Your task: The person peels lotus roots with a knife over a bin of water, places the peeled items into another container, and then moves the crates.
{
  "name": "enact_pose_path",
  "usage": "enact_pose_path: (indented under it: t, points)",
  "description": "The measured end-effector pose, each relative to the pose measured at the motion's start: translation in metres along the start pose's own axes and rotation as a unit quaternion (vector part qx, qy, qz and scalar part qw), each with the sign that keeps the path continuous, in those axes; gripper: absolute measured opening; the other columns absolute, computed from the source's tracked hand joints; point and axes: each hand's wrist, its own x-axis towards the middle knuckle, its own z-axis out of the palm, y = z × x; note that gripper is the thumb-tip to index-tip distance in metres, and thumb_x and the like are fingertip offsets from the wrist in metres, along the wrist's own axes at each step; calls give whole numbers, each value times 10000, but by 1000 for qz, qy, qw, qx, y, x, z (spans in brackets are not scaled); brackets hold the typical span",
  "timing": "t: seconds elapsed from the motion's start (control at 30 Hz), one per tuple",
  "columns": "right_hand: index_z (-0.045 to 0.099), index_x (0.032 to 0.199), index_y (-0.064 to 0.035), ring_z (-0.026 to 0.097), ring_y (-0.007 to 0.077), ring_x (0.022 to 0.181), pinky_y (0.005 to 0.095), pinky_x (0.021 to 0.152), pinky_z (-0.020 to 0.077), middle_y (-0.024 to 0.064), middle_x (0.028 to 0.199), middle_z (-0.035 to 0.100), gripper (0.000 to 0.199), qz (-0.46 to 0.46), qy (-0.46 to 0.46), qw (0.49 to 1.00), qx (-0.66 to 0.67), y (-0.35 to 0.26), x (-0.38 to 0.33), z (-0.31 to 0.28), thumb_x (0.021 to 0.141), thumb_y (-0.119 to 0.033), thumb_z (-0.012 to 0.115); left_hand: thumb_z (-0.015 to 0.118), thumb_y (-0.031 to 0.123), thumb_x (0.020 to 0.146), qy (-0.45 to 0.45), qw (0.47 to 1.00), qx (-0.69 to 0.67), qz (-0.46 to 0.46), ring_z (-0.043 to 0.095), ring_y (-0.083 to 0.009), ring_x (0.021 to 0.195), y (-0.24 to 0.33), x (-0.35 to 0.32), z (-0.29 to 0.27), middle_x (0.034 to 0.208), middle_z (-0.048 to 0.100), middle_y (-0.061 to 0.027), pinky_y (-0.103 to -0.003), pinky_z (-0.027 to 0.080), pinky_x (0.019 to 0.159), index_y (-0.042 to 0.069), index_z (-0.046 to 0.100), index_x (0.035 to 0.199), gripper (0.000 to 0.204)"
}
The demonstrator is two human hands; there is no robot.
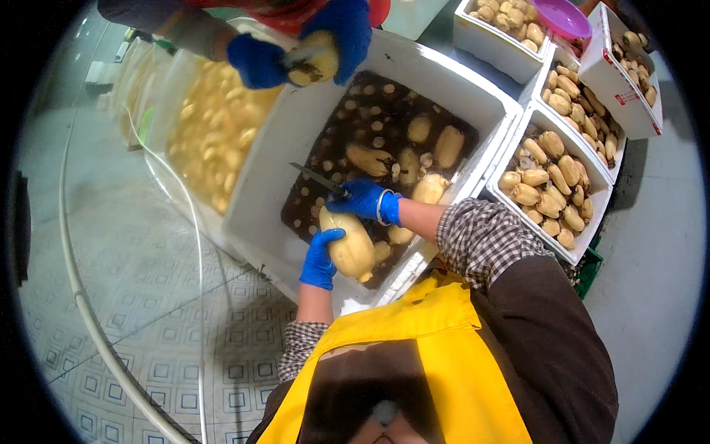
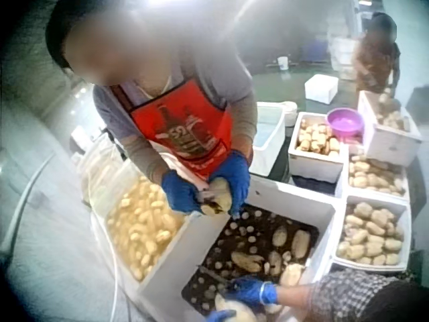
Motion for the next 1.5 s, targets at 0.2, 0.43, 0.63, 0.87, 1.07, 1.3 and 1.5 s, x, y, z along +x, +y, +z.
enact_pose_path:
  t: [0.2,0.43,0.63,0.87,1.07,1.3,1.5]
  points:
    - [689,859,-67,628,337,839,395,735,492,166,864,663,364,0,62,957,-283,1,6,4,752,-410,636,653,97,682,-18,990,-90,-109,621,-307,910,-2,4,-2,1023,615,-161,-435,522,824,-15,511,1157,508]
    - [676,955,-37,659,296,715,361,584,516,158,818,672,266,159,-43,960,-226,47,28,-27,820,-256,610,757,59,605,-48,992,67,93,598,-254,963,13,-12,6,1070,587,-114,-390,517,842,5,485,1191,649]
    - [507,1214,-24,649,243,870,343,692,565,165,1036,632,403,314,-129,805,486,-13,-11,-6,885,-237,603,862,63,528,-28,918,203,339,490,-232,1149,37,-35,21,1240,499,-82,-355,425,985,45,411,1303,896]
    - [516,1219,-42,609,205,973,296,809,528,136,1127,601,438,255,-86,793,547,-23,-16,-13,893,-327,583,854,183,603,28,777,475,412,239,-299,1356,18,-37,14,1493,103,-185,-383,288,1085,82,243,1430,1033]
    - [577,1125,-64,659,147,757,227,590,553,100,941,668,363,167,-61,866,467,-27,-16,-19,892,-343,582,781,92,702,-36,936,203,285,349,-277,1303,13,-47,22,1473,221,-149,-378,313,1072,82,135,1456,993]
    - [536,1212,-51,646,191,907,286,760,548,112,1036,647,437,141,-45,880,451,-32,-18,-17,887,-337,592,750,86,734,-71,923,276,260,352,-242,1307,23,-64,20,1472,256,-121,-358,298,1081,87,123,1462,961]
    - [563,1220,-90,567,202,1008,293,884,443,97,1124,611,521,143,-37,933,328,-33,-17,-18,828,-421,648,769,187,696,-103,969,144,173,326,-245,1319,26,-68,12,1451,296,-114,-363,282,1085,56,147,1457,992]
